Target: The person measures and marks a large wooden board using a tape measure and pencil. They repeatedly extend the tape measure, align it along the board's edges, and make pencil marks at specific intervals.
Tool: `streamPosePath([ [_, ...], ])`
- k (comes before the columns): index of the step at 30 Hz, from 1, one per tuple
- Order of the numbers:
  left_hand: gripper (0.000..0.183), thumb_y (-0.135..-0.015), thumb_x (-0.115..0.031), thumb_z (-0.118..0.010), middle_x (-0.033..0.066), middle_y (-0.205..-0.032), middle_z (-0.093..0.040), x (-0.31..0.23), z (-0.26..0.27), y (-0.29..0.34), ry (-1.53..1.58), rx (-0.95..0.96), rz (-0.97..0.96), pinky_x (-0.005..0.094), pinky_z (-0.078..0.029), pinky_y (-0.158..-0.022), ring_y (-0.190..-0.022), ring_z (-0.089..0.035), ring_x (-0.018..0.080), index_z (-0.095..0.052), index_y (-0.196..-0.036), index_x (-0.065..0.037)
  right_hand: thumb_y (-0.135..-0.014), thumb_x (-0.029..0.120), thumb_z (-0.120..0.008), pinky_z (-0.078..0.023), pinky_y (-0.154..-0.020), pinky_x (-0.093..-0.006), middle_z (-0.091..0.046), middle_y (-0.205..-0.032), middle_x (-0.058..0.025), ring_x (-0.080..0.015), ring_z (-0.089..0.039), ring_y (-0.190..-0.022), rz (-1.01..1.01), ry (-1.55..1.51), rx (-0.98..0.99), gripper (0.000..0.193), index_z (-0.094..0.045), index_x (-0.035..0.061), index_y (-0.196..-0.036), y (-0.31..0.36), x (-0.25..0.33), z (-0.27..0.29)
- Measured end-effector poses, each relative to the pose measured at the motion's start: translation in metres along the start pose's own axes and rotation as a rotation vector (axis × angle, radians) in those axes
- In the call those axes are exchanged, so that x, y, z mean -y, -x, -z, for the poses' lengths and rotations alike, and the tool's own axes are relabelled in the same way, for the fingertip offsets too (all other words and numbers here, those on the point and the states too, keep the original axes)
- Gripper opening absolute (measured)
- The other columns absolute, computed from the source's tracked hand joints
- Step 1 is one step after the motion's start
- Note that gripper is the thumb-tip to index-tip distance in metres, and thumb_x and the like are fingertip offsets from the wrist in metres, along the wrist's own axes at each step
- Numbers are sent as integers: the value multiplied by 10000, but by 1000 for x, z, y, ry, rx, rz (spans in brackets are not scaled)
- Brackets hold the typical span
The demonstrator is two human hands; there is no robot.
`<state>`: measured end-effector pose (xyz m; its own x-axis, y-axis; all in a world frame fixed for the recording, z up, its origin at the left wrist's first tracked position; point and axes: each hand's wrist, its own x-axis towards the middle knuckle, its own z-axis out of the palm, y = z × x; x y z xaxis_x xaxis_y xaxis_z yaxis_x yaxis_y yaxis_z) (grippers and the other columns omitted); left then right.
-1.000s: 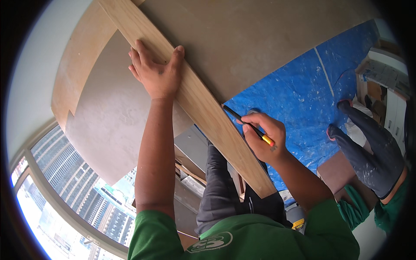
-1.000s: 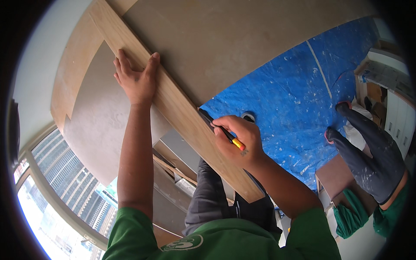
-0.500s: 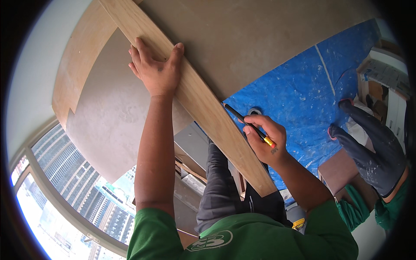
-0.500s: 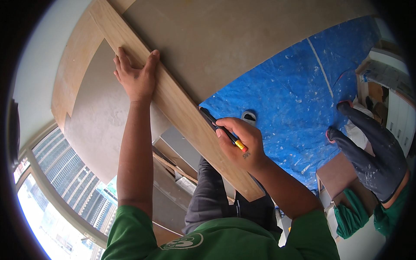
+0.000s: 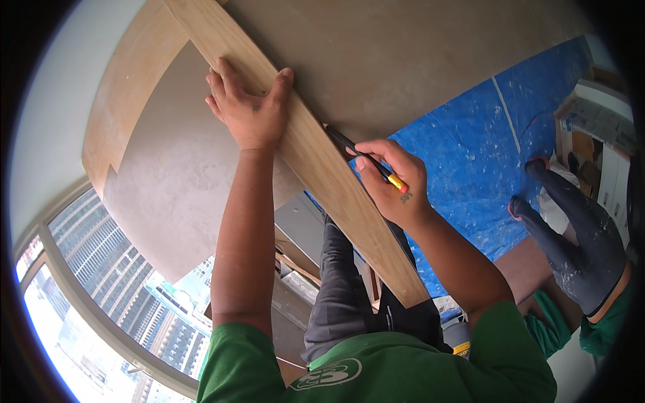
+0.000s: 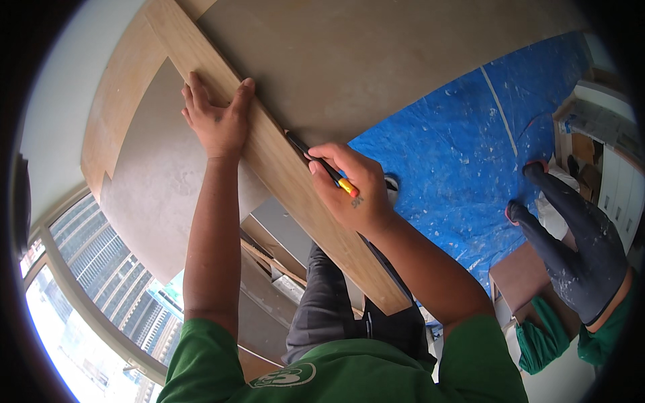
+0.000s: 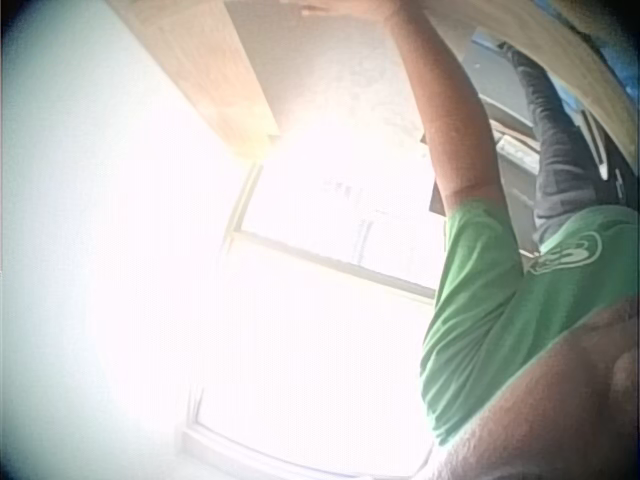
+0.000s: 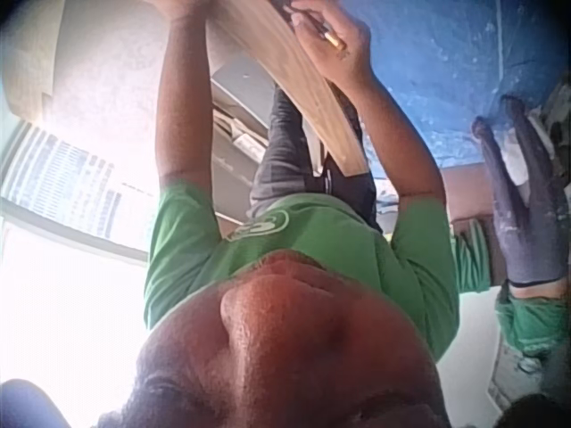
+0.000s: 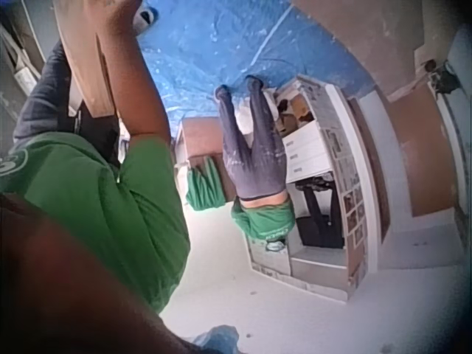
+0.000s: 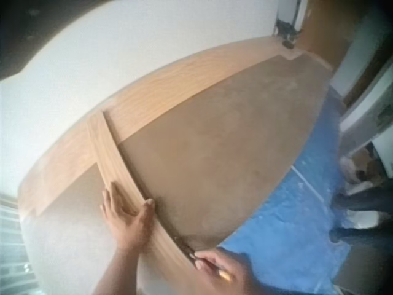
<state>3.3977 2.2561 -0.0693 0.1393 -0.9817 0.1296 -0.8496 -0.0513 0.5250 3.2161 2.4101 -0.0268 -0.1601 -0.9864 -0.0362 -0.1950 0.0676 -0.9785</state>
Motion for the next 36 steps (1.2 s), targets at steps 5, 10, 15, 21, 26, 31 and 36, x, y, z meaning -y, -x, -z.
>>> streamPosePath([
  [5, 1116, -729, -574, -815, 292, -1551, -345, 3, -1, 0, -6, -8, -14, 480, -141, -1231, -1477, -292, 407, -332, -1534, 29, -907, 9, -679, -541, -688, -273, -723, -848, -130, -173, -737, -786, 9, -42, -26, 141, -653, 0, -1045, -22, -3, -17],
  [10, 1121, -733, -586, -806, 302, -1561, -328, -2, 0, 0, -1, 0, -1, 482, -120, -1237, -1486, -276, 406, -325, -1535, 33, -903, -1, -675, -542, -690, -273, -726, -848, -133, -164, -737, -785, 10, -68, -40, 144, -650, -6, -1045, -25, -5, -20],
  [15, 1127, -739, -597, -797, 317, -1558, -323, 3, 0, 1, -4, 2, 0, 482, -99, -1240, -1493, -264, 408, -312, -1541, 29, -897, -15, -672, -543, -692, -274, -724, -843, -139, -154, -733, -788, 33, 23, 4, 144, -655, -19, -1040, -3, 4, -2],
  [21, 1123, -740, -592, -796, 316, -1558, -321, 1, 0, 1, -2, 7, -2, 482, -94, -1241, -1501, -246, 408, -312, -1540, 28, -903, 6, -684, -539, -695, -260, -728, -854, -128, -140, -722, -782, 31, -21, -30, 143, -659, -12, -1043, -25, -3, -15],
  [26, 1107, -739, -543, -792, 311, -1548, -340, -4, 2, -1, 32, 13, 12, 514, -69, -1240, -1514, -212, 414, -290, -1537, 36, -905, 29, -691, -529, -667, -271, -715, -813, -124, -147, -717, -751, 83, -107, -59, 143, -664, 2, -1043, -42, -10, -26],
  [31, 1107, -738, -525, -785, 312, -1542, -348, -2, 2, 1, 35, 19, 23, 524, -52, -1241, -1522, -191, 412, -275, -1538, 45, -892, 7, -687, -535, -673, -275, -714, -831, -126, -162, -724, -766, 20, 83, 49, 134, -670, -4, -1024, 9, 3, 11],
  [36, 1113, -739, -531, -782, 309, -1542, -352, -3, 2, 0, 13, 21, 10, 521, -55, -1241, -1523, -190, 411, -269, -1540, 45, -885, -12, -683, -543, -690, -278, -726, -877, -116, -153, -721, -787, -157, 164, 111, 130, -673, -13, -1015, 69, 10, 50],
])
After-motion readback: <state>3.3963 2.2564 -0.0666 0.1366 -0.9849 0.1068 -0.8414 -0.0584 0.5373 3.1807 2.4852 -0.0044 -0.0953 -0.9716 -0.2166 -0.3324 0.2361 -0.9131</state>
